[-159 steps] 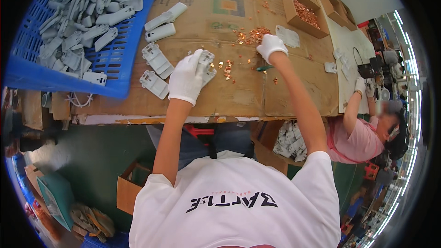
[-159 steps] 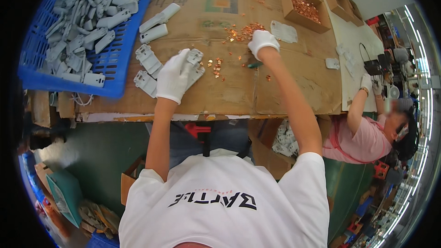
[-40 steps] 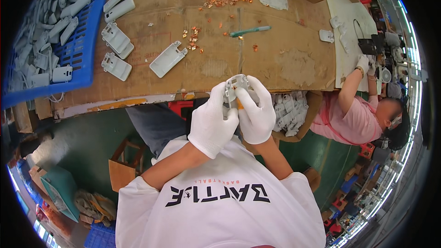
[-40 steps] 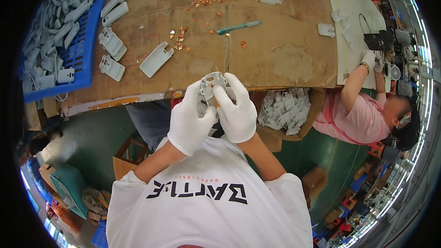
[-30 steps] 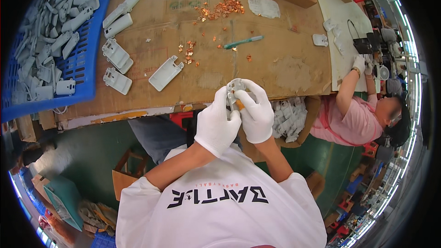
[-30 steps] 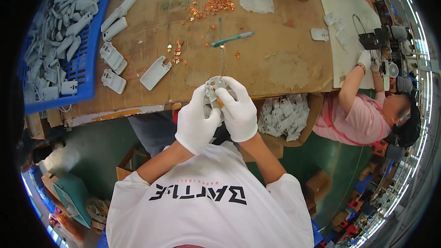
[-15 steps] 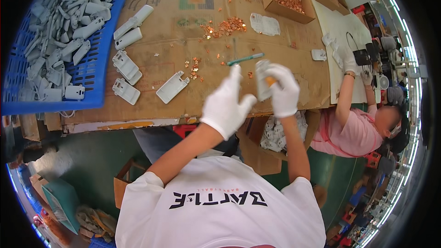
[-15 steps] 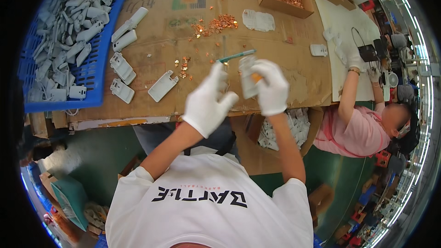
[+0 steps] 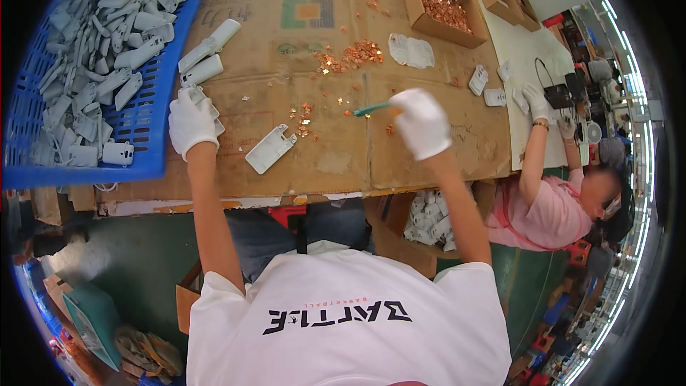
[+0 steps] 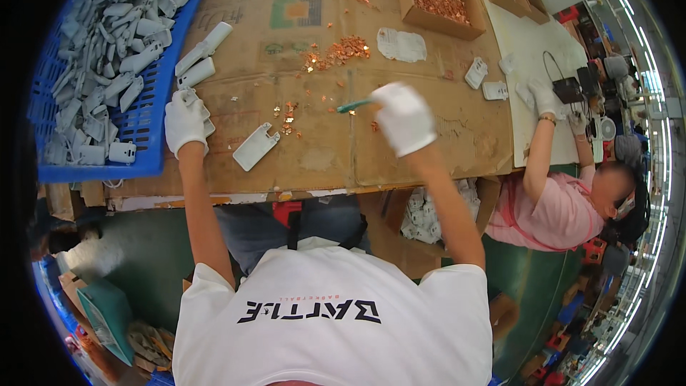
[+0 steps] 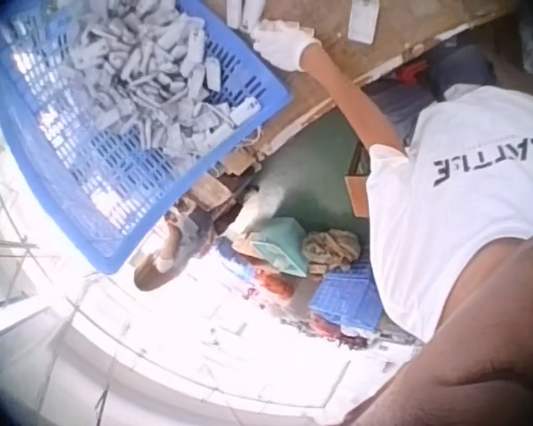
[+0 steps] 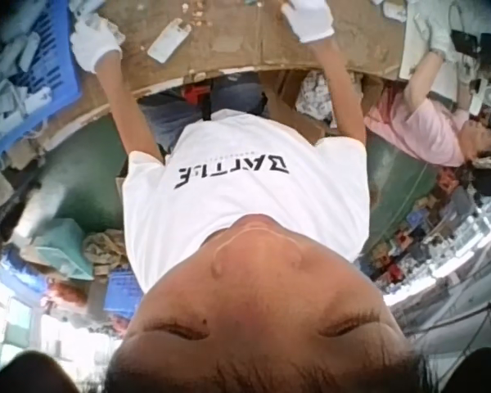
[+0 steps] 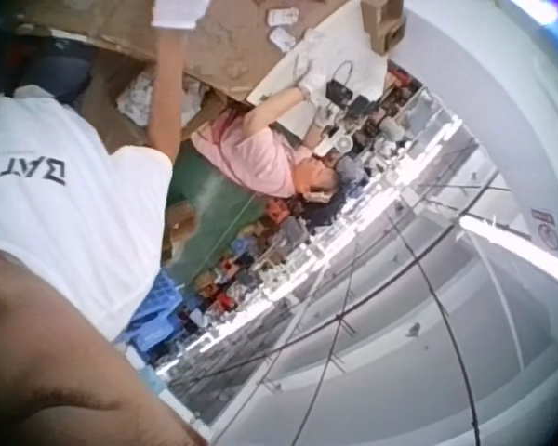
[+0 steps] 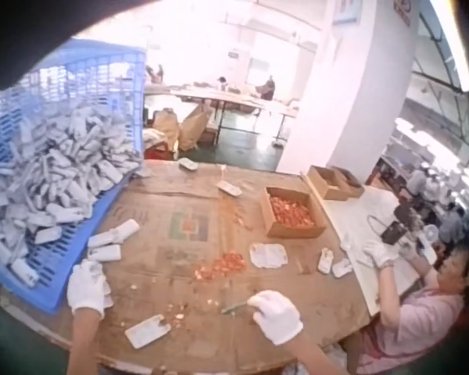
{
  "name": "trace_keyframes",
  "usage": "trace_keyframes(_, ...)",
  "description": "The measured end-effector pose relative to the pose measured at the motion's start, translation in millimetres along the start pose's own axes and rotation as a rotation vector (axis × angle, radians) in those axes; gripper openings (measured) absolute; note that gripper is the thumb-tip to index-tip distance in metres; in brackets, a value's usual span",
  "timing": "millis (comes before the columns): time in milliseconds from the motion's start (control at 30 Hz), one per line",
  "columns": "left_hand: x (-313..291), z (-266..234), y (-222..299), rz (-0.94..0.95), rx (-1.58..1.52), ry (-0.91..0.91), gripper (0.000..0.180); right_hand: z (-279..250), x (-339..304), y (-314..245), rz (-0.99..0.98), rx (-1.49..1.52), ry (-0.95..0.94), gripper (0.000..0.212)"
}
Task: The person assembles small electronic components by hand, inserting metal contacts into plastic casings at a workbench.
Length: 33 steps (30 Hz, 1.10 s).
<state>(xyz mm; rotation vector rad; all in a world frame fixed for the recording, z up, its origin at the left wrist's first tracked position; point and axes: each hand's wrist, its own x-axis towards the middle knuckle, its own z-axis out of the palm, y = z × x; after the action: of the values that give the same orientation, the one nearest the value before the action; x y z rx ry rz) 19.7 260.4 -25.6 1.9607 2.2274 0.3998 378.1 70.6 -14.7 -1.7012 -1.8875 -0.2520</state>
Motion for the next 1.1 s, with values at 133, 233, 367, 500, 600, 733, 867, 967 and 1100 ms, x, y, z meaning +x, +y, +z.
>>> trace_keyframes(133, -2, 5, 7, 0.252, -0.025, 0.185, 0.027, 26, -19, -29, 0.285, 0.117, -0.072, 0.021)
trace_keyframes(233, -1, -6, 20, 0.318, -0.053, 0.23, 0.026, 28, -16, -24, 0.337, 0.095, -0.072, 0.018)
trace_keyframes(367, -12, -10, 16, 0.392, -0.615, 0.239, 0.043, 38, -5, -25, 0.289, 0.006, -0.203, 0.008)
trace_keyframes(500, -54, -26, 36, 0.417, -0.776, 0.057, 0.069, 44, -4, -35, 0.304, -0.187, -0.28, 0.006)
trace_keyframes(600, -81, -14, 34, 0.476, -0.898, -0.184, 0.067, 51, -10, -40, 0.253, -0.21, -0.204, 0.011)
trace_keyframes(733, -123, -14, 46, 0.371, -1.035, -0.365, 0.058, 35, -14, -36, 0.213, -0.033, -0.111, 0.024)
trace_keyframes(867, -141, -9, 47, 0.293, -1.016, -0.454, 0.058, 28, -6, -20, 0.305, 0.151, -0.257, 0.019)
trace_keyframes(967, -149, -9, 46, 0.398, -0.915, -0.416, 0.059, 29, 9, -14, 0.28, 0.062, -0.442, 0.017)
trace_keyframes(1100, -156, -13, 49, 0.438, -0.946, -0.542, 0.057, 29, 27, -19, 0.373, -0.076, -0.585, 0.009)
